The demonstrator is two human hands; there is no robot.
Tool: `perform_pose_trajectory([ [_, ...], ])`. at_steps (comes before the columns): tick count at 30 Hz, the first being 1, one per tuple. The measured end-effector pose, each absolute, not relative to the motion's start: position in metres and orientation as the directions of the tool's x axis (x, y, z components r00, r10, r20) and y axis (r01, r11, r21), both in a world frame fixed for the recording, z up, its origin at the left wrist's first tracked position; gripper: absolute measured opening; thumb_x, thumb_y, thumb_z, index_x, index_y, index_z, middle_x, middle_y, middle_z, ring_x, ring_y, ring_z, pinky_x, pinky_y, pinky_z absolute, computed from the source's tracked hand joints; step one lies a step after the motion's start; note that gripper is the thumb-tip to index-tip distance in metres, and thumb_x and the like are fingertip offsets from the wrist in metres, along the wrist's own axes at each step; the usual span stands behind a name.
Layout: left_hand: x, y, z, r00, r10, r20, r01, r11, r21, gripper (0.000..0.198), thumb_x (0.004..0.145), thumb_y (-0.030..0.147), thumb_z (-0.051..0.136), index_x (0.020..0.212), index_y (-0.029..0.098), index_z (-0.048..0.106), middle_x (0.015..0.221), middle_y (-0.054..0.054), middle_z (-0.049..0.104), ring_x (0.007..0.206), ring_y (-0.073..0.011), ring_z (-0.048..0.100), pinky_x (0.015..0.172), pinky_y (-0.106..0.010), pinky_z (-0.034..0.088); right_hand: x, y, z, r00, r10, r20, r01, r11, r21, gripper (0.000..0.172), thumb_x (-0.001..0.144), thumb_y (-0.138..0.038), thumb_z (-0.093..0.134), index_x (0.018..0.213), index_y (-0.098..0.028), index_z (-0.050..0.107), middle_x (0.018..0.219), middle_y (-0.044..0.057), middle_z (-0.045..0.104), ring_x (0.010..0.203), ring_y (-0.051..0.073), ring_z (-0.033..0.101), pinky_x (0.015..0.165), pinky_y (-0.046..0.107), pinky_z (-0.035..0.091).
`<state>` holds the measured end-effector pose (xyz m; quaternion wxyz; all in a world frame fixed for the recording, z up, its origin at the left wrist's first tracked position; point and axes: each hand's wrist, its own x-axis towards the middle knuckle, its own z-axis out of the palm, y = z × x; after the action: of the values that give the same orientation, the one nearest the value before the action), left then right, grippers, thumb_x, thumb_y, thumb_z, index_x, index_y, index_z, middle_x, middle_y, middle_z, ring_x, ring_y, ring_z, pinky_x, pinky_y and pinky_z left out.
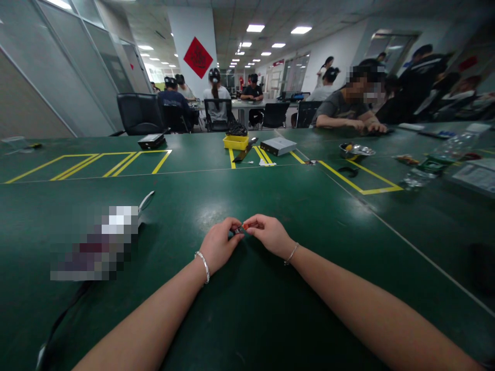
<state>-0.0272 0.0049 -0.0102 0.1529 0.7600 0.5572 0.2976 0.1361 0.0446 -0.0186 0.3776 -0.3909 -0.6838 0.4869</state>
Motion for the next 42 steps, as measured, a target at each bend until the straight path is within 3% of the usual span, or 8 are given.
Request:
perform_pose_trajectory([
  [9, -0.027, 0.005, -0.009, 0.175, 0.939, 0.296, 0.772, -0.318, 0.551, 0.011, 0.073, 0.022, 0.056, 0.083, 0.021, 0.053, 0.079, 0.0, 0.061, 0.078, -0.016, 0.058, 0.07, -0.029, 0.045, 0.133, 0.036, -0.009, -0.405, 0.877, 0.258, 0.263, 0.381, -0.886, 0.018, 0.072, -0.018, 0.053, 0.085, -0.02, 0.066, 0.089, 0.003, 0.064, 0.085, 0.015, 0.058, 0.082, 0.032, 0.043],
  [17, -0.025, 0.003, -0.006, 0.18, 0.929, 0.324, 0.773, -0.337, 0.538, 0.01, 0.073, 0.024, 0.055, 0.082, 0.021, 0.054, 0.077, 0.0, 0.061, 0.075, -0.0161, 0.057, 0.07, -0.03, 0.043, 0.126, 0.038, -0.012, -0.322, 0.947, 0.022, 0.007, 0.025, -1.0, 0.019, 0.061, -0.016, 0.061, 0.08, -0.015, 0.059, 0.074, 0.001, 0.063, 0.07, 0.012, 0.058, 0.07, 0.028, 0.045],
  [21, -0.024, 0.003, -0.004, 0.192, 0.92, 0.342, 0.777, -0.355, 0.519, 0.007, 0.074, 0.025, 0.055, 0.078, 0.02, 0.054, 0.073, 0.001, 0.06, 0.072, -0.0156, 0.056, 0.069, -0.029, 0.042, 0.125, 0.036, -0.009, -0.293, 0.956, -0.001, 0.024, 0.007, -1.0, 0.012, 0.061, -0.019, 0.061, 0.072, -0.014, 0.06, 0.065, 0.0, 0.061, 0.06, 0.01, 0.054, 0.062, 0.026, 0.042],
  [30, -0.024, 0.003, -0.008, 0.17, 0.912, 0.374, 0.785, -0.355, 0.507, 0.008, 0.072, 0.025, 0.057, 0.078, 0.02, 0.055, 0.073, 0.001, 0.061, 0.072, -0.0155, 0.056, 0.069, -0.029, 0.041, 0.121, 0.035, -0.01, -0.221, 0.975, -0.03, -0.012, -0.033, -0.999, 0.015, 0.06, -0.023, 0.063, 0.071, -0.013, 0.065, 0.06, 0.0, 0.06, 0.056, 0.009, 0.05, 0.06, 0.025, 0.04],
  [37, -0.024, 0.004, -0.007, 0.128, 0.916, 0.379, 0.802, -0.321, 0.503, 0.007, 0.073, 0.024, 0.056, 0.078, 0.019, 0.055, 0.074, 0.001, 0.062, 0.072, -0.0157, 0.056, 0.068, -0.029, 0.041, 0.116, 0.025, -0.017, -0.232, 0.972, -0.032, -0.052, -0.045, -0.998, 0.026, 0.065, -0.029, 0.061, 0.082, -0.011, 0.067, 0.073, 0.006, 0.064, 0.06, 0.01, 0.051, 0.062, 0.026, 0.041],
  [42, -0.026, 0.004, -0.006, 0.101, 0.922, 0.374, 0.827, -0.286, 0.483, 0.007, 0.074, 0.024, 0.055, 0.077, 0.019, 0.056, 0.074, 0.0, 0.062, 0.072, -0.0163, 0.057, 0.069, -0.029, 0.042, 0.11, 0.016, -0.015, -0.233, 0.971, -0.06, -0.097, -0.084, -0.992, 0.034, 0.072, -0.037, 0.054, 0.091, -0.013, 0.066, 0.094, 0.009, 0.063, 0.079, 0.014, 0.055, 0.068, 0.027, 0.042],
])
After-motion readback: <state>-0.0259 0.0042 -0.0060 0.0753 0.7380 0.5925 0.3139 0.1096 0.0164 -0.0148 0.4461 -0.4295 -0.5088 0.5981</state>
